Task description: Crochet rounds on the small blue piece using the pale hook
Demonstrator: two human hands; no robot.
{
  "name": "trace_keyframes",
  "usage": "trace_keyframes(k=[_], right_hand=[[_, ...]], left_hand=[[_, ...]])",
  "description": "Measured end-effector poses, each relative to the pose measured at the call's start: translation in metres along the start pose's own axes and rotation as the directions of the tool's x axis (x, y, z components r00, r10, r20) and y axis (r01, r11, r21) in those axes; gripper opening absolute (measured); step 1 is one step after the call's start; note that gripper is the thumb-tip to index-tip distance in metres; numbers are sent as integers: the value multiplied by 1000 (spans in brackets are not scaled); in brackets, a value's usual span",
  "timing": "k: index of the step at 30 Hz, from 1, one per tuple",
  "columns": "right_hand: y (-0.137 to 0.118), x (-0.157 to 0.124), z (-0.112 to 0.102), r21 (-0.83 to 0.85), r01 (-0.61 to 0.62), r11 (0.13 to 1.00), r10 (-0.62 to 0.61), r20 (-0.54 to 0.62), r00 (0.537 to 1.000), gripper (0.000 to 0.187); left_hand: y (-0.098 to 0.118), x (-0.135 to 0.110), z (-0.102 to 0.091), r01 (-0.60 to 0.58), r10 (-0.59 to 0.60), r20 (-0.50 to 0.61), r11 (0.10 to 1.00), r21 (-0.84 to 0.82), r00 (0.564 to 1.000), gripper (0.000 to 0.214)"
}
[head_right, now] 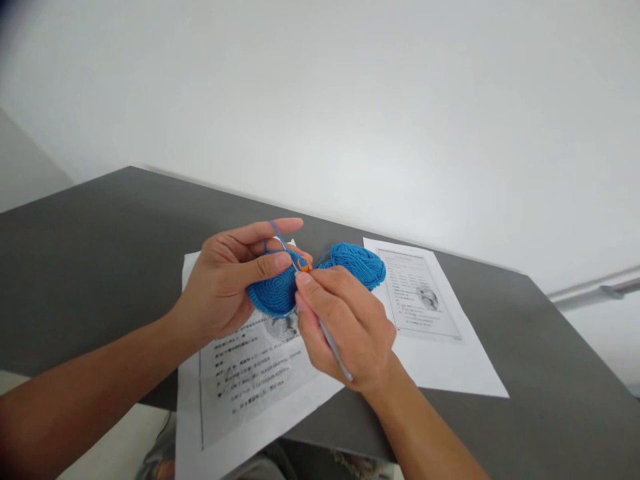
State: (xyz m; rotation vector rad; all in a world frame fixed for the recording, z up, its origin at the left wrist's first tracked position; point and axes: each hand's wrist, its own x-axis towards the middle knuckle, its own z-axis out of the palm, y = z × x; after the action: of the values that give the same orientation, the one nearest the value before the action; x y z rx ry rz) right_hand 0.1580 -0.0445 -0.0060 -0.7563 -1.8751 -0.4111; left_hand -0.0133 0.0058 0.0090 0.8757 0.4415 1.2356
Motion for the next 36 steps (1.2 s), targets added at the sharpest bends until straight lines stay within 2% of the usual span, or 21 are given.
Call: trace_keyframes(k=[4,7,12,18,21,24,29,33,36], right_hand=[[2,-1,1,-5,32,999,-32,-3,999,31],[2,-1,5,-61,45,997,-41,52,998,33],[4,-7,14,-103,160,982,-155,58,986,35],[13,-12,7,-56,266,962,-264,37,964,40],[17,-6,0,-3,253,968,-252,43,967,48],[16,1,-5,19,200,980,-201,78,977,48],[7,0,-1,-43,115,992,-112,65,992,44],[3,-6,9,-130,188,974,-183,47,982,33],[1,-6,11,-194,251,948,-244,60,968,28]], left_hand=[[-1,0,1,6,-6,0,1000,-18,1000,35],[-1,2,-1,13,-13,-19,1000,-19,1000,39],[2,4,-4,37,-38,-25,999,-20,999,43],[10,2,-6,65,-65,57,998,-6,996,42],[13,3,-8,22,-25,61,999,47,998,46],[15,3,-9,-36,32,38,992,117,999,48],[10,2,-7,-112,114,-1,972,206,993,47],[7,2,-5,-54,56,-15,992,111,998,47],[10,2,-5,5,-6,16,999,34,1000,46]])
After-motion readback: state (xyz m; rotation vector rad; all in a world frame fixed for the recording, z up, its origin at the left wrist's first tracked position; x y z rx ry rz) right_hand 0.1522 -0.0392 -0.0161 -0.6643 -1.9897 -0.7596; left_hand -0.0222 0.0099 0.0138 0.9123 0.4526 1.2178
